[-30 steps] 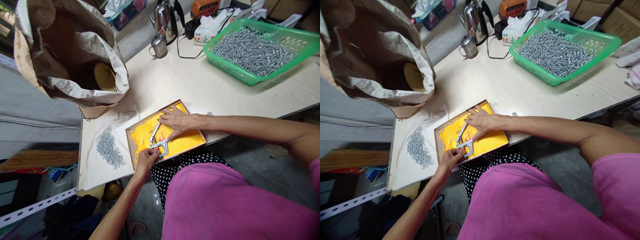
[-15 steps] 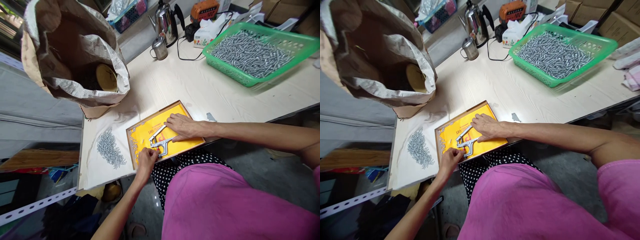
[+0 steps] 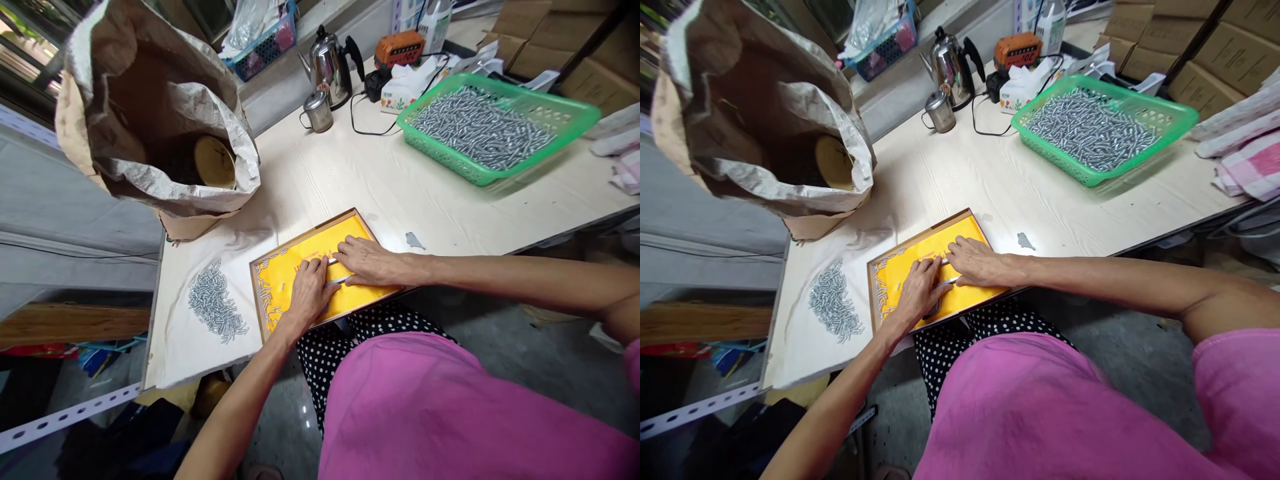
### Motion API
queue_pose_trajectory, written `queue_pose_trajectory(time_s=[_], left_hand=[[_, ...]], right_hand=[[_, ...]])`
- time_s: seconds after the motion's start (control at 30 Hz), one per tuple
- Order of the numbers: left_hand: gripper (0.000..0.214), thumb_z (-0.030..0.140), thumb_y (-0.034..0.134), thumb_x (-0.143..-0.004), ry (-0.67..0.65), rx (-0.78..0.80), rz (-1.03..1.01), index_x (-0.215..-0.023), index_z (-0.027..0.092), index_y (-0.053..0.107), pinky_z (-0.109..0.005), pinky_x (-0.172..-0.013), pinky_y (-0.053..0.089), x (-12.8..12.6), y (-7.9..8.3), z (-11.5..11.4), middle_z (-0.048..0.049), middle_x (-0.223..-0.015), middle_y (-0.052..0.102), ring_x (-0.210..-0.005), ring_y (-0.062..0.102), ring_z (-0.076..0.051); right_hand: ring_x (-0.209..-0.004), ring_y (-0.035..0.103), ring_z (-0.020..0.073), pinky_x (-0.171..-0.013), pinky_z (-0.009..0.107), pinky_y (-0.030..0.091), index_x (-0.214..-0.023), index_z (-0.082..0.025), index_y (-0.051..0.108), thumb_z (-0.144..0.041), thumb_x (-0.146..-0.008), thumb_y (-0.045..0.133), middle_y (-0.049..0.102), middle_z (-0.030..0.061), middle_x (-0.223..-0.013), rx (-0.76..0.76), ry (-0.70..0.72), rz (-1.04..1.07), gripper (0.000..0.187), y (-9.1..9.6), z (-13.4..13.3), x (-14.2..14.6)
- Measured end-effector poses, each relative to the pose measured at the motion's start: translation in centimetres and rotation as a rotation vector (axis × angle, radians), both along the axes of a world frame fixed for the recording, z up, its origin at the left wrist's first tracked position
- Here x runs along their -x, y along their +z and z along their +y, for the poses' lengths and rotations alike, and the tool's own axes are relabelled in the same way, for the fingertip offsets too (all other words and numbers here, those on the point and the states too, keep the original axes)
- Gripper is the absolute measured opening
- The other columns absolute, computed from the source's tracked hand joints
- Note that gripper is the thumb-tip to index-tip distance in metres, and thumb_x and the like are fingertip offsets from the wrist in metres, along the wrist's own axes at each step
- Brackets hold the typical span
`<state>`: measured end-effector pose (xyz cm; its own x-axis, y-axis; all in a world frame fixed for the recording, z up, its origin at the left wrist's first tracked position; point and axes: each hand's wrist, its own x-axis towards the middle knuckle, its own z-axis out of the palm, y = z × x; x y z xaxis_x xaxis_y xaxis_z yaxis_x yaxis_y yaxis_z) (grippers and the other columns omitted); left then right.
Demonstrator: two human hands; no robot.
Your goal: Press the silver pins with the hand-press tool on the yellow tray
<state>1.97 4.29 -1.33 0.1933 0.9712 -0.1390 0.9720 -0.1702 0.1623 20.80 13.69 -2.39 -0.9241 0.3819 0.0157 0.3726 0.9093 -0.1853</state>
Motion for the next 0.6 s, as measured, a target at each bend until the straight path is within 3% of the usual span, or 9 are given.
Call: queue_pose_trajectory(time_s=[0.2, 0.33, 0.43, 0.47, 0.53, 0.6], left_hand=[[0.032, 0.033, 0.067, -0.094, 0.079, -0.021, -0.020, -0.123, 0.020, 0.064, -0.039, -0.089, 0.050, -0.9, -0.1, -0.8, -0.0084, -0.109, 0.067, -0.103, 0.057, -0.027], [0.015, 0.031, 0.065, -0.096, 0.112, -0.031, -0.020, -0.106, 0.021, 0.069, -0.036, -0.085, 0.051, -1.0, -0.3, -0.7, -0.0068, -0.098, 0.067, -0.100, 0.058, -0.025], [0.023, 0.031, 0.067, -0.094, 0.115, -0.060, -0.020, -0.114, 0.021, 0.067, -0.038, -0.089, 0.052, -0.9, -0.4, -0.7, -0.0073, -0.105, 0.069, -0.102, 0.059, -0.026], [0.031, 0.032, 0.069, -0.093, 0.112, -0.076, -0.025, -0.121, 0.020, 0.065, -0.040, -0.092, 0.053, -0.8, -0.4, -0.8, -0.0083, -0.111, 0.069, -0.105, 0.059, -0.027], [0.042, 0.032, 0.073, -0.090, 0.097, -0.118, -0.039, -0.129, 0.019, 0.061, -0.044, -0.099, 0.052, -0.7, -0.5, -1.2, -0.0112, -0.125, 0.066, -0.113, 0.058, -0.028], [0.037, 0.030, 0.072, -0.091, 0.067, -0.166, -0.056, -0.126, 0.020, 0.063, -0.047, -0.106, 0.050, -0.6, -0.8, -1.7, -0.0135, -0.138, 0.060, -0.124, 0.055, -0.030]], right_hand=[[-0.096, 0.053, 0.0258, -0.080, 0.037, 0.041, -0.104, -0.009, 0.066, -0.024, -0.100, 0.056, 0.064, 0.0141, -0.101, -0.021, 0.000, 0.038, 0.018, -1.4, -1.1, 0.4], [-0.092, 0.053, 0.0239, -0.078, 0.036, 0.040, -0.099, -0.011, 0.067, -0.013, -0.103, 0.042, 0.064, 0.0118, -0.094, -0.011, 0.019, 0.073, 0.025, -2.0, -1.3, 0.7], [-0.096, 0.053, 0.0251, -0.080, 0.036, 0.041, -0.104, -0.011, 0.067, -0.021, -0.101, 0.052, 0.065, 0.0132, -0.099, 0.018, -0.009, 0.078, 0.018, -1.8, -0.6, 0.7], [-0.098, 0.053, 0.0262, -0.081, 0.037, 0.041, -0.109, -0.010, 0.066, -0.027, -0.099, 0.058, 0.065, 0.0140, -0.104, 0.031, -0.012, 0.088, 0.021, -1.8, -0.3, 0.6], [-0.102, 0.053, 0.0290, -0.083, 0.039, 0.042, -0.120, -0.010, 0.063, -0.044, -0.092, 0.068, 0.064, 0.0158, -0.113, 0.051, 0.014, 0.114, 0.044, -1.8, 0.6, 0.3], [-0.104, 0.052, 0.0310, -0.084, 0.041, 0.043, -0.129, -0.009, 0.059, -0.056, -0.089, 0.068, 0.063, 0.0173, -0.118, 0.060, 0.058, 0.144, 0.062, -2.1, 1.3, 0.1]])
